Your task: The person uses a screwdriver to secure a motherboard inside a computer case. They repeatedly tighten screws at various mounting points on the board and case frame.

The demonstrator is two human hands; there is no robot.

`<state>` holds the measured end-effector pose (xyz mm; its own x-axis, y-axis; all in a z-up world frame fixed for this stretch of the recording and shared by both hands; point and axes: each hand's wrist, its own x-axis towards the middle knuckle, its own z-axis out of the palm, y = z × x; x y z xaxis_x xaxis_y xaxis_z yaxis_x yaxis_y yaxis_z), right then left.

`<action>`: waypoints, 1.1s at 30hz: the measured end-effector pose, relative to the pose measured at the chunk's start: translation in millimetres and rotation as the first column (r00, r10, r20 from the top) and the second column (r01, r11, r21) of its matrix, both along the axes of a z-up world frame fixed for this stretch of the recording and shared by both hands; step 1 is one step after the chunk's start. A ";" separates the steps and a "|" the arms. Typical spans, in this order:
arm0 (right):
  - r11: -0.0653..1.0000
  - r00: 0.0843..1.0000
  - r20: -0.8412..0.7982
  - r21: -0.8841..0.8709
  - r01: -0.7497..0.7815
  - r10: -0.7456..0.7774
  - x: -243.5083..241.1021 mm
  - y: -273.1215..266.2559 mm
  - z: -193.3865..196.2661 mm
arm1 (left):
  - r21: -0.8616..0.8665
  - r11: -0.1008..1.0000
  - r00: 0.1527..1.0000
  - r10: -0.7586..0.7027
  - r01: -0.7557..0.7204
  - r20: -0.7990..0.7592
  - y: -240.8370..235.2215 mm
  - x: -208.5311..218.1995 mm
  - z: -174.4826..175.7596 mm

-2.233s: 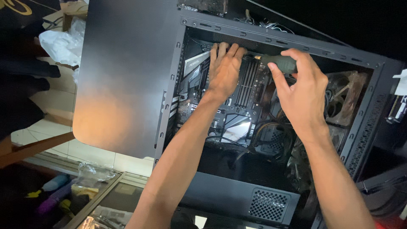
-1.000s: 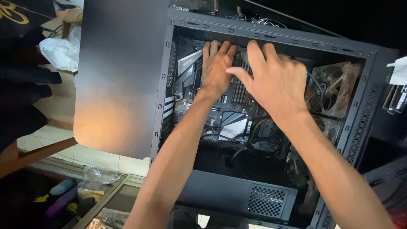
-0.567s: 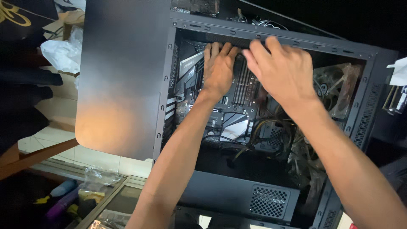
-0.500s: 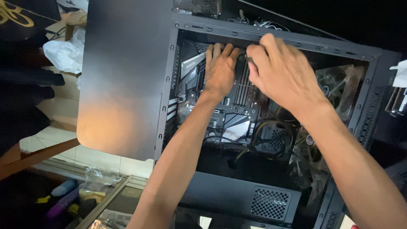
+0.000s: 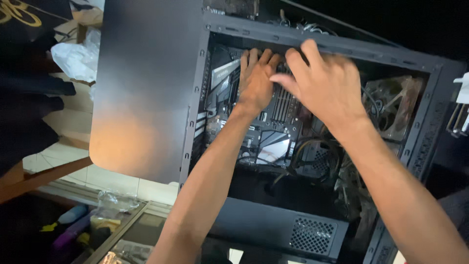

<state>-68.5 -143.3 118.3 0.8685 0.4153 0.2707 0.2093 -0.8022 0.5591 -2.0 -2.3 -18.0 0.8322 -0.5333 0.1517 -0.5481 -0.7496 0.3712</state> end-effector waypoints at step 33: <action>0.862 0.971 -0.187 0.505 -0.034 0.148 -10.8 -0.7 3.3 | 0.075 0.997 1.000 0.005 -0.004 -0.013 -4.3 4.5 -3.2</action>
<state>-79.2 -144.0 121.6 0.8931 0.3558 0.2752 0.3630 -0.9314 0.0262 2.6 -6.6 -21.2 0.8360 -0.5394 0.1004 -0.5404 -0.7779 0.3207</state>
